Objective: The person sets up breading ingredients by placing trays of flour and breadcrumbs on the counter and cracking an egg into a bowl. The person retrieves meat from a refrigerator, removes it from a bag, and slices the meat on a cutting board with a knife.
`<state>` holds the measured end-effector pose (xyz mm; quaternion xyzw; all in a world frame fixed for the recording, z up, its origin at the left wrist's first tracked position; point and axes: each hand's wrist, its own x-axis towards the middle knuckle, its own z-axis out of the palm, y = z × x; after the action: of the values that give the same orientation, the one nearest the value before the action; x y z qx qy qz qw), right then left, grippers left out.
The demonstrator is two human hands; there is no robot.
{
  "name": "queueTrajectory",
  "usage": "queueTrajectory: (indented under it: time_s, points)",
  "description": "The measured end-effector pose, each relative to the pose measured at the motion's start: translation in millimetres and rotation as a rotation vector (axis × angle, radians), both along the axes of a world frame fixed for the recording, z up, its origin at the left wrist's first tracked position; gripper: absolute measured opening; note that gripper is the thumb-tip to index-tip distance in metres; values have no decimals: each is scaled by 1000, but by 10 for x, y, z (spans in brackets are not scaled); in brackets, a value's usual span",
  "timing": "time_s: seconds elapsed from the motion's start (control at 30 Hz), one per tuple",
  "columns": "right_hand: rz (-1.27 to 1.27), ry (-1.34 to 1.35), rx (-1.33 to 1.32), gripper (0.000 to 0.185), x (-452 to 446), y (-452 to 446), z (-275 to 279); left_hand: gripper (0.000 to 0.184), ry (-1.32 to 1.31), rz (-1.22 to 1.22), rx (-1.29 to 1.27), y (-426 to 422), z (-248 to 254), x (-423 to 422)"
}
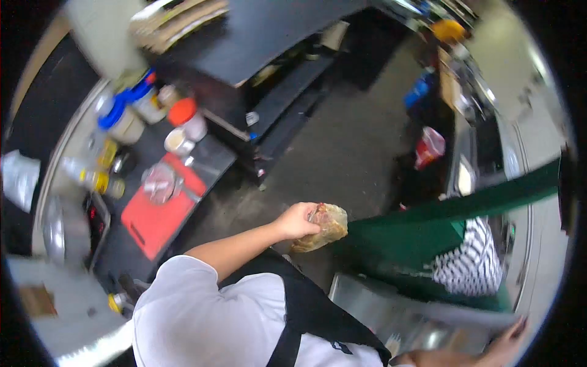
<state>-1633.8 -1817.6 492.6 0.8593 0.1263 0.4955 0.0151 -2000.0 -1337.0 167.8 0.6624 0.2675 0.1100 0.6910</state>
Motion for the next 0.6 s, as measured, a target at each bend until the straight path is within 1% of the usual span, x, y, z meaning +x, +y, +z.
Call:
queueTrajectory:
  time_s: [0.03,0.07,0.13,0.17,0.2,0.23,0.27,0.3,0.33,0.37,0.4,0.47,0.5,0.53,0.6]
  points:
    - [184,-156,90,51,-152,378,-236,35,10,137,-3,-81,-66,-109]
    - [365,-184,169,48,-261,742,-556,35,1,260,-20,-148,-141,-222]
    - [718,-27,257,41,-610,1562,-1251,34,-5,479,-85,-287,-386,-519]
    - [895,123,260,38,-853,1949,-1551,33,-40,583,-93,-392,-573,-667]
    - [1063,303,211,35,-1102,2265,-1775,30,-50,702,-115,-498,-589,-819]
    - [1226,487,150,32,-1357,2562,-1944,28,-62,821,-134,-597,-589,-961]
    - [1379,669,10,29,-1610,2840,-2028,26,-77,939,-151,-689,-583,-1110]
    - [1576,865,-135,35,-1900,3069,-2096,22,-45,1026,-152,-773,-698,-1307]
    - [1639,1189,-286,41,-2110,3156,-2119,21,-42,1123,-157,-884,-669,-1503]
    - [1788,1178,-538,39,-2103,3238,-2320,20,-48,1218,-160,-965,-625,-1711]
    - [1745,1311,-631,34,-2197,3253,-2434,18,-57,1308,-159,-1023,-594,-1921]
    - [1640,1478,-828,30,-2383,3326,-2540,14,81,1432,16,-1139,-566,-2393]
    - [1641,1483,-922,30,-2439,3361,-2613,12,154,1484,101,-1196,-556,-2640]
    - [1634,1449,-997,30,-2530,3420,-2665,14,227,1525,182,-1219,-516,-2877]
    - [1612,1375,-1142,31,-2739,3572,-2786,31,315,1627,221,-1207,-375,-3273]
